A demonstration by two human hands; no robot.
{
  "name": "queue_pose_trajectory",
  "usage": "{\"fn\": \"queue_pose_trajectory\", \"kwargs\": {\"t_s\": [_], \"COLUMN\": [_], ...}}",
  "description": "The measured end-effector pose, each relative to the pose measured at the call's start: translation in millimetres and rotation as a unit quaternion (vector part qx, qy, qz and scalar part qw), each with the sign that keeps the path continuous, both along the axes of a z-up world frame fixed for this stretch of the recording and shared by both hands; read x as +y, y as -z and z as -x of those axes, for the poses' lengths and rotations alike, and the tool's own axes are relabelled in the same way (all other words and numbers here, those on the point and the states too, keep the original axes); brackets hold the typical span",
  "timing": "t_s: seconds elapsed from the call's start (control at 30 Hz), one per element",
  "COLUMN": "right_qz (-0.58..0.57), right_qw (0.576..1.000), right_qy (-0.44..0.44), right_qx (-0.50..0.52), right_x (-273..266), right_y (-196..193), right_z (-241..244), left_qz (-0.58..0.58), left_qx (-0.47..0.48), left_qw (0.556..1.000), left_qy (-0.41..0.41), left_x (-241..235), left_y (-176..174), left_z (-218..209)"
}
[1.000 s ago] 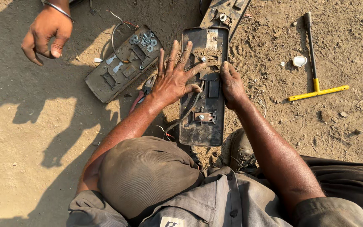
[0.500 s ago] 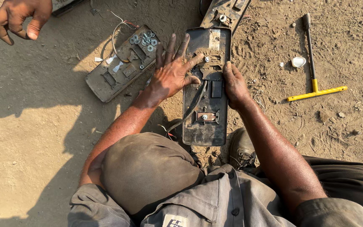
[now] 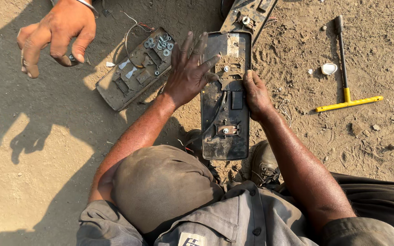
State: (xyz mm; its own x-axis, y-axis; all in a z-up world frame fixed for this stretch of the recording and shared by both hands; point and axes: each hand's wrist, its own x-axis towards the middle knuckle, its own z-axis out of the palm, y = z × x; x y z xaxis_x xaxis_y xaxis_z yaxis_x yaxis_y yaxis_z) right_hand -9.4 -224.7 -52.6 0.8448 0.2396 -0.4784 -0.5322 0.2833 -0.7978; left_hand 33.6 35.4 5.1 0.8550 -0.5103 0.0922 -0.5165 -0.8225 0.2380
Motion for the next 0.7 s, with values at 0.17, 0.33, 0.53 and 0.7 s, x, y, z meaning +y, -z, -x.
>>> {"fn": "queue_pose_trajectory", "kwargs": {"t_s": [0.17, 0.33, 0.53, 0.7], "right_qz": [-0.012, -0.002, 0.067, -0.001], "right_qw": [1.0, 0.998, 0.997, 1.0], "right_qy": [-0.024, -0.041, -0.026, -0.012], "right_qx": [-0.014, -0.05, -0.014, -0.013], "right_x": [4.5, 5.7, 7.3, 9.3], "right_y": [-13.3, -23.5, -17.9, -5.4], "right_z": [3.6, 5.0, 1.8, 4.6], "left_qz": [0.127, 0.153, 0.004, -0.148], "left_qx": [-0.084, -0.046, -0.138, -0.212], "left_qw": [0.988, 0.987, 0.986, 0.955], "left_qy": [-0.006, 0.001, 0.096, 0.147], "left_x": [-9.9, -12.3, -12.9, -11.2], "left_y": [8.5, 4.0, -13.6, -12.9], "left_z": [-0.6, -10.1, -13.3, -9.6]}}
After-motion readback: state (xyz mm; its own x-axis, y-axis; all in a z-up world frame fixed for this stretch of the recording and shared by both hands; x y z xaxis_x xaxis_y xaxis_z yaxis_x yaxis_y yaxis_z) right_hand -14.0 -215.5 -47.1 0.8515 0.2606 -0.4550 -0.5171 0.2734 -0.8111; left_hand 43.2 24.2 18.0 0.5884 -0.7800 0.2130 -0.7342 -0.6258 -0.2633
